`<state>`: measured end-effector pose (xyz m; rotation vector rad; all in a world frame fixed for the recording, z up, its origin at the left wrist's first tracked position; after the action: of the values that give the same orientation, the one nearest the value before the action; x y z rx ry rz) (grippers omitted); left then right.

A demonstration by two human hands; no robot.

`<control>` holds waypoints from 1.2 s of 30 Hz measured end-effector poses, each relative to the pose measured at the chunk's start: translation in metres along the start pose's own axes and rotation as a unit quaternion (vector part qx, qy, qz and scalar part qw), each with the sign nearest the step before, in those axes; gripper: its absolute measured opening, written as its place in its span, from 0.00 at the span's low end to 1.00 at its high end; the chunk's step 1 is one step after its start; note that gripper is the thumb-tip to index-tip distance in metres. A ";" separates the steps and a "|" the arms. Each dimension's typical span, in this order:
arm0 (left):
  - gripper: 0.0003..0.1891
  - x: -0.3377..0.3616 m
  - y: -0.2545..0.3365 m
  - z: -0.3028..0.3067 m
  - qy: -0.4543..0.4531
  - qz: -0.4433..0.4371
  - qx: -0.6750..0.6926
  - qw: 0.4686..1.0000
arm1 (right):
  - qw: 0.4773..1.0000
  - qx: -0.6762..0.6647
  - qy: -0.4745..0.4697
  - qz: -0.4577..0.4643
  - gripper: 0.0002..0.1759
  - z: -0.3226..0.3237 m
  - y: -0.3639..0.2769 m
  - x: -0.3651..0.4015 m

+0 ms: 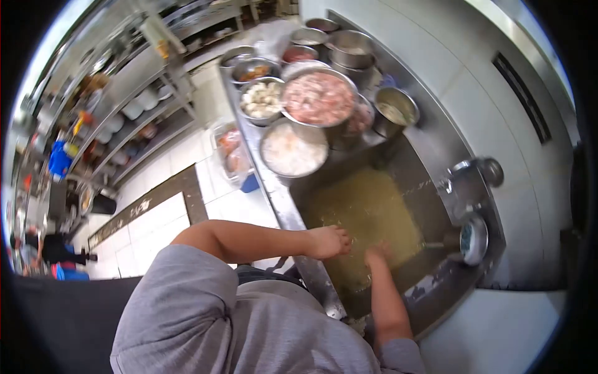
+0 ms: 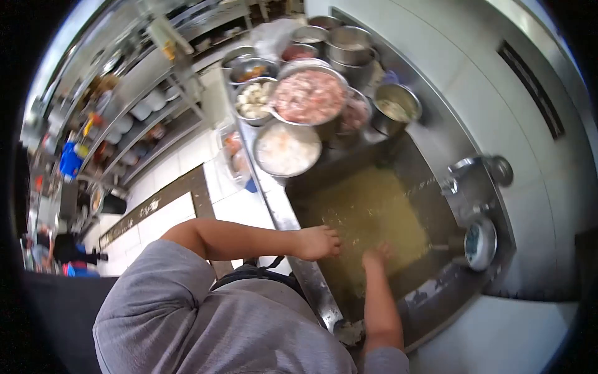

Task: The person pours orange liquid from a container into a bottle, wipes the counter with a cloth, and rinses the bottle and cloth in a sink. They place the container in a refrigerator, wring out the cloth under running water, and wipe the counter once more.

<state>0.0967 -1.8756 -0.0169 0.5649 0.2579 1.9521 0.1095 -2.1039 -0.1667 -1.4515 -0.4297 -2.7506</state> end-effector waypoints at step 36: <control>0.19 0.798 0.065 -0.261 0.793 0.244 0.558 0.031 | 0.753 -0.511 -0.090 0.405 0.14 0.155 -0.659 0.123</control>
<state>-0.3624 -1.1699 0.0015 0.8145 -2.0556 -0.7050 0.0800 -1.4169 -0.1421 -1.4202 1.5661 -2.0244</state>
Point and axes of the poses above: each hand's wrist, its own x-axis away from the middle knuckle, its own z-axis out of the back of the hand, y = z × x, the point moved 2 cm from there along -x, towards the middle knuckle, and after that the axes turned 9 degrees about -y, right-handed, at the moved point
